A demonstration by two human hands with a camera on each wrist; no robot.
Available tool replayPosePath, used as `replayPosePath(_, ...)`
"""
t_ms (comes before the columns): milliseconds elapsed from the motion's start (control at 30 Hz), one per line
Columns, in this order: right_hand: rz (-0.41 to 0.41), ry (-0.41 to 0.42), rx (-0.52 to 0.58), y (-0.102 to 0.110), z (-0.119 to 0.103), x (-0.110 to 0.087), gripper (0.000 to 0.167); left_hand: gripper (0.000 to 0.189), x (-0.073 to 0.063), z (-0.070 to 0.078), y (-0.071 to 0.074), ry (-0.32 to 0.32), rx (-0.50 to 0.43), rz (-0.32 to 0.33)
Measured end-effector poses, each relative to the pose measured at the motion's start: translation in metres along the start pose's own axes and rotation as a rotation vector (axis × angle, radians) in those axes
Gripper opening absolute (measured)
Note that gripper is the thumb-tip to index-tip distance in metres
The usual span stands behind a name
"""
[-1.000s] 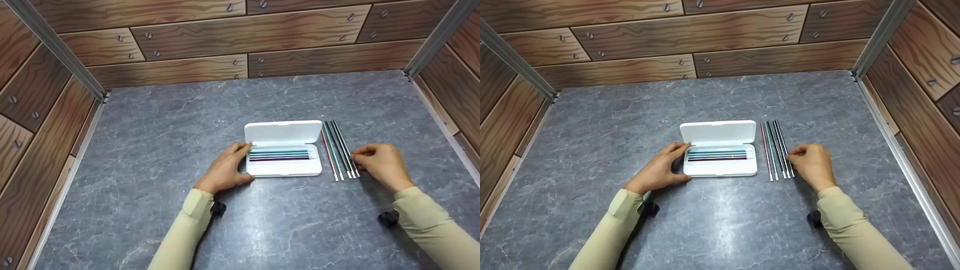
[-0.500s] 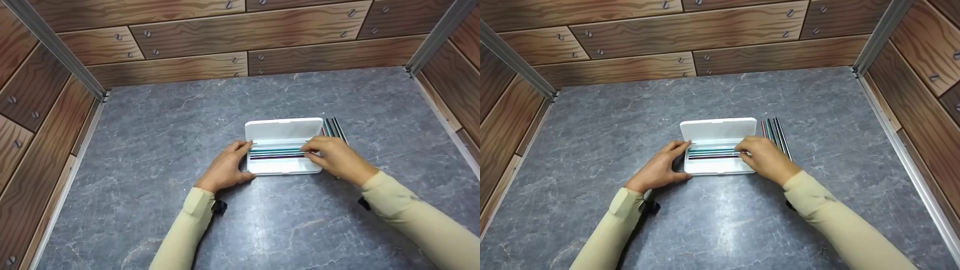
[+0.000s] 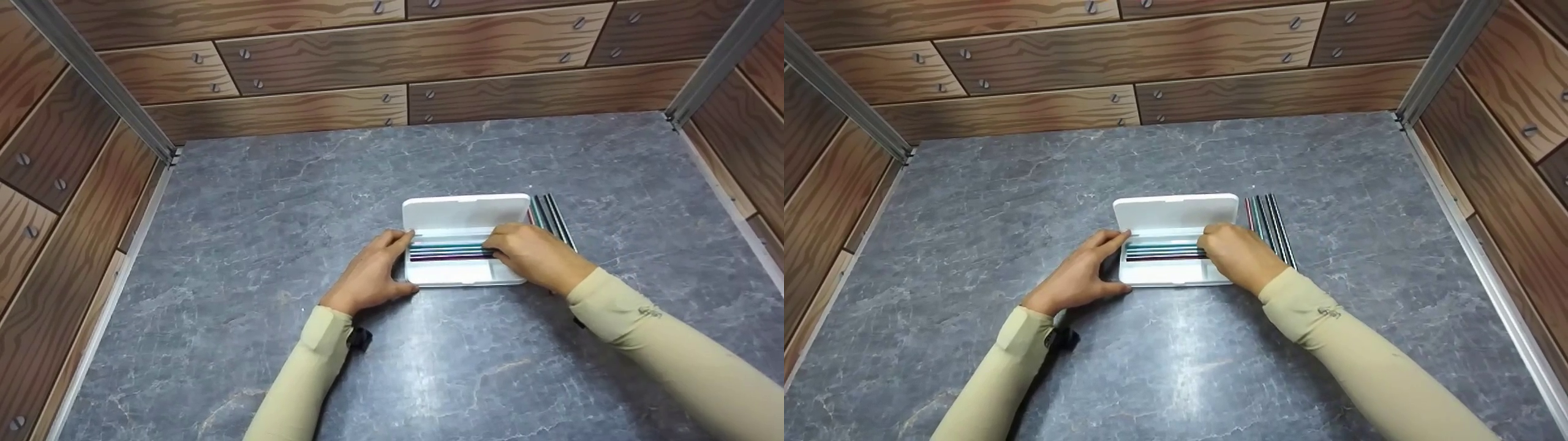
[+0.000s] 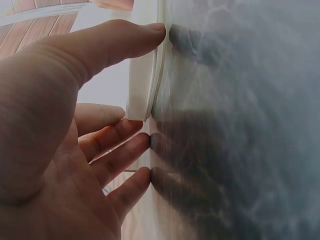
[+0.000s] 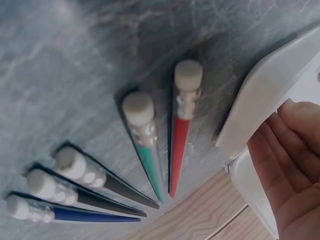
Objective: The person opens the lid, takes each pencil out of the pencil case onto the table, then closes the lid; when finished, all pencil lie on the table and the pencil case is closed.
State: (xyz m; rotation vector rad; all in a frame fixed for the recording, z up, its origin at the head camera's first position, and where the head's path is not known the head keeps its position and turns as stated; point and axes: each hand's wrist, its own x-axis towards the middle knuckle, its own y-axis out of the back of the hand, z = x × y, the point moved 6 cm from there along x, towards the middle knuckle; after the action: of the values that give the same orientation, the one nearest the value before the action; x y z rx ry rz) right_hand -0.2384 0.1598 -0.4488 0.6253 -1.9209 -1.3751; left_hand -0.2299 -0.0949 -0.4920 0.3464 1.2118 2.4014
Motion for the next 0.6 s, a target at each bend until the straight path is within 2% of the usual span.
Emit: replayPosePath(600,-0.040,0.007,-0.092,-0.003,-0.003,0.011,0.011,0.102,0.000,0.000,0.000,0.012,-0.011,-0.007)
